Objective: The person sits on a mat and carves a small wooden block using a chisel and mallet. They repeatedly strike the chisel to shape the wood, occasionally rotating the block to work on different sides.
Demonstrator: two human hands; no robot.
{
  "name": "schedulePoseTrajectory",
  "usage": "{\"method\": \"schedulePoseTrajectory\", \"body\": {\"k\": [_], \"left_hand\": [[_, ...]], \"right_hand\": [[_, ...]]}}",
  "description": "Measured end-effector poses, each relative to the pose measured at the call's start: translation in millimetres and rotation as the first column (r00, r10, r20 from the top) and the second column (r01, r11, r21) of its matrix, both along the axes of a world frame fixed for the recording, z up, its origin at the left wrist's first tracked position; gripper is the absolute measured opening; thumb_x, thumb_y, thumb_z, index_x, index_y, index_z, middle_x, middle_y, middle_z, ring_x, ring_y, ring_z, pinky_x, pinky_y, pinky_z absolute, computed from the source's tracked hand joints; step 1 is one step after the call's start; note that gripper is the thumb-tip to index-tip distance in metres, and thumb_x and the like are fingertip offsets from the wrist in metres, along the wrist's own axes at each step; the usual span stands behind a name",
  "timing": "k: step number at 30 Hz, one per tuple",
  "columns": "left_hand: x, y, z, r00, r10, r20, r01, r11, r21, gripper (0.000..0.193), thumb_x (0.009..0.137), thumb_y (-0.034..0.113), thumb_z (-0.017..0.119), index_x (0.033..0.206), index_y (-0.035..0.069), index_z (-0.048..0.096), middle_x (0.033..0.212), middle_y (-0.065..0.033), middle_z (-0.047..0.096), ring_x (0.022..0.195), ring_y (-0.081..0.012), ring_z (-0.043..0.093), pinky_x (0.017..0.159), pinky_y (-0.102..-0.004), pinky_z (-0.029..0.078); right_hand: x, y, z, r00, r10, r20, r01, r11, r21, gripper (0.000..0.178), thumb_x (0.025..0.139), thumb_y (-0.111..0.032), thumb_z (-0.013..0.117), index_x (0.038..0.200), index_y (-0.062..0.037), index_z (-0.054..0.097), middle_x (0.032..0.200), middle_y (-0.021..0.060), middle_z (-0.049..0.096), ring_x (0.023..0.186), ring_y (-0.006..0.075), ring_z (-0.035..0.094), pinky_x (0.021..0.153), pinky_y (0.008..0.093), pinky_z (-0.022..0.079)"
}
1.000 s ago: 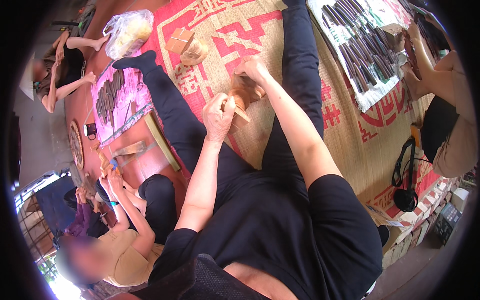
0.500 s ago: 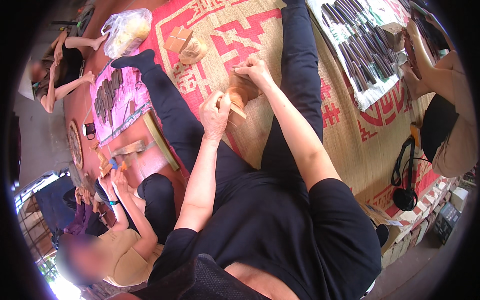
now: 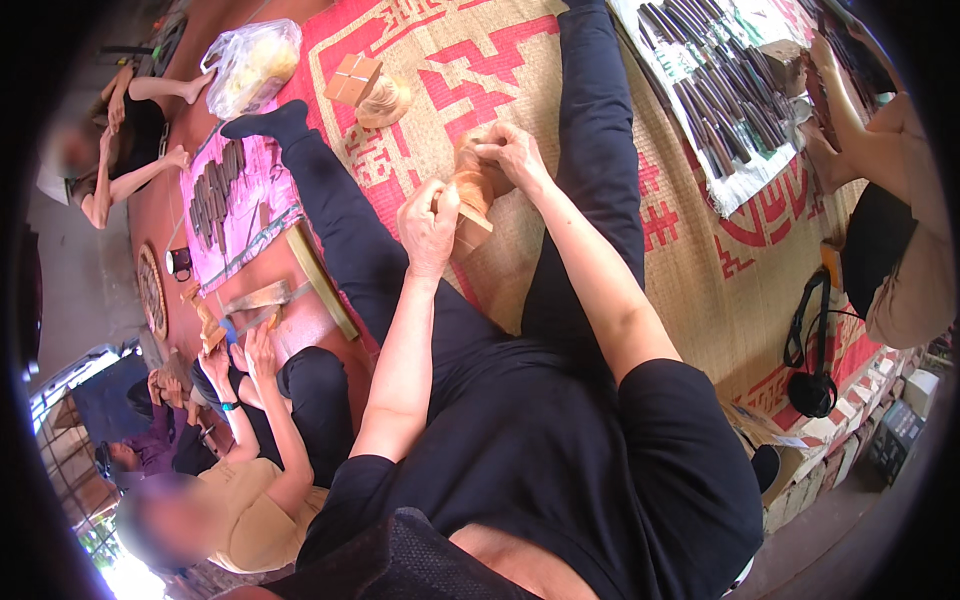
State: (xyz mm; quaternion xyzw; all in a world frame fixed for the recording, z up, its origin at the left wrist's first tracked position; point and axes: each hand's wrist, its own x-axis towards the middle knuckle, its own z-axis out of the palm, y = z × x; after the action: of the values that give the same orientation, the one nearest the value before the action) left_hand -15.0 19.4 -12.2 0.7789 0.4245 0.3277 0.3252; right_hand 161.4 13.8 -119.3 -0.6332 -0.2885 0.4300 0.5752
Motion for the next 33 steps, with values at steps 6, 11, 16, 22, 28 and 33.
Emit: {"method": "schedulePoseTrajectory", "body": {"k": [6, 11, 16, 22, 28, 33], "left_hand": [[-3.7, 1.9, -0.7, 1.0, 0.019, -0.023, -0.02, 0.999, -0.04, 0.02, 0.086, 0.018, 0.062, 0.074, 0.003, 0.057, 0.067, -0.0145, 0.056, 0.059, -0.0317, 0.058, 0.055, -0.039, 0.044], [-4.7, 2.0, -3.7, 0.999, 0.038, -0.003, -0.038, 0.998, -0.04, 0.02, 0.086, 0.017, 0.061, 0.073, 0.003, 0.055, 0.066, -0.015, 0.055, 0.058, -0.0321, 0.057, 0.055, -0.0395, 0.043], [-4.4, 3.5, -4.3, 1.0, 0.024, -0.003, -0.024, 0.999, -0.041, 0.021, 0.086, 0.017, 0.061, 0.073, 0.003, 0.054, 0.066, -0.0148, 0.054, 0.058, -0.032, 0.056, 0.055, -0.0394, 0.042], [-7.6, 2.8, -5.9, 0.999, 0.032, 0.004, -0.032, 0.998, -0.047, 0.024, 0.088, 0.019, 0.06, 0.072, 0.002, 0.053, 0.065, -0.0154, 0.052, 0.058, -0.0319, 0.055, 0.056, -0.0395, 0.042], [-5.9, 5.6, -3.2, 0.998, 0.019, 0.063, -0.015, 0.998, -0.064, 0.028, 0.094, 0.022, 0.054, 0.076, 0.001, 0.055, 0.066, -0.0172, 0.052, 0.059, -0.0336, 0.055, 0.057, -0.0397, 0.042], [-7.6, 7.2, -10.7, 0.996, 0.037, 0.078, -0.033, 0.998, -0.058, 0.033, 0.097, 0.027, 0.05, 0.081, -0.001, 0.059, 0.068, -0.0193, 0.053, 0.062, -0.0364, 0.056, 0.06, -0.0414, 0.044]], "right_hand": [[2.9, -2.3, 6.6, 0.998, 0.047, -0.045, -0.046, 0.999, 0.026, 0.022, 0.077, -0.015, 0.077, 0.074, -0.0021, 0.059, 0.071, 0.0044, 0.061, 0.069, 0.0139, 0.057, 0.067, 0.0297, 0.047], [-6.7, -7.4, 19.9, 0.926, 0.021, 0.377, -0.073, 0.99, 0.123, 0.023, 0.072, -0.01, 0.077, 0.071, -0.0005, 0.057, 0.074, 0.008, 0.061, 0.072, 0.0174, 0.057, 0.07, 0.0318, 0.047], [10.3, -4.7, -13.9, 1.0, 0.001, 0.011, -0.002, 0.996, 0.084, 0.021, 0.071, -0.007, 0.077, 0.07, -0.0004, 0.057, 0.077, 0.0078, 0.063, 0.077, 0.0171, 0.06, 0.073, 0.0318, 0.048], [-4.8, -9.4, 30.2, 0.943, 0.138, 0.304, -0.153, 0.988, 0.027, 0.021, 0.073, -0.003, 0.076, 0.07, -0.0002, 0.056, 0.082, 0.0038, 0.061, 0.082, 0.0117, 0.056, 0.077, 0.0269, 0.045], [9.8, -7.8, 16.6, 0.993, 0.059, 0.098, -0.049, 0.994, -0.099, 0.024, 0.068, -0.013, 0.082, 0.076, 0.0005, 0.064, 0.091, 0.0062, 0.066, 0.081, 0.0139, 0.06, 0.073, 0.0308, 0.047], [-8.4, -8.7, 15.1, 0.949, 0.044, 0.312, -0.074, 0.994, 0.083, 0.024, 0.069, -0.014, 0.081, 0.076, 0.0002, 0.063, 0.107, 0.0067, 0.065, 0.09, 0.0158, 0.061, 0.077, 0.0304, 0.047]]}}
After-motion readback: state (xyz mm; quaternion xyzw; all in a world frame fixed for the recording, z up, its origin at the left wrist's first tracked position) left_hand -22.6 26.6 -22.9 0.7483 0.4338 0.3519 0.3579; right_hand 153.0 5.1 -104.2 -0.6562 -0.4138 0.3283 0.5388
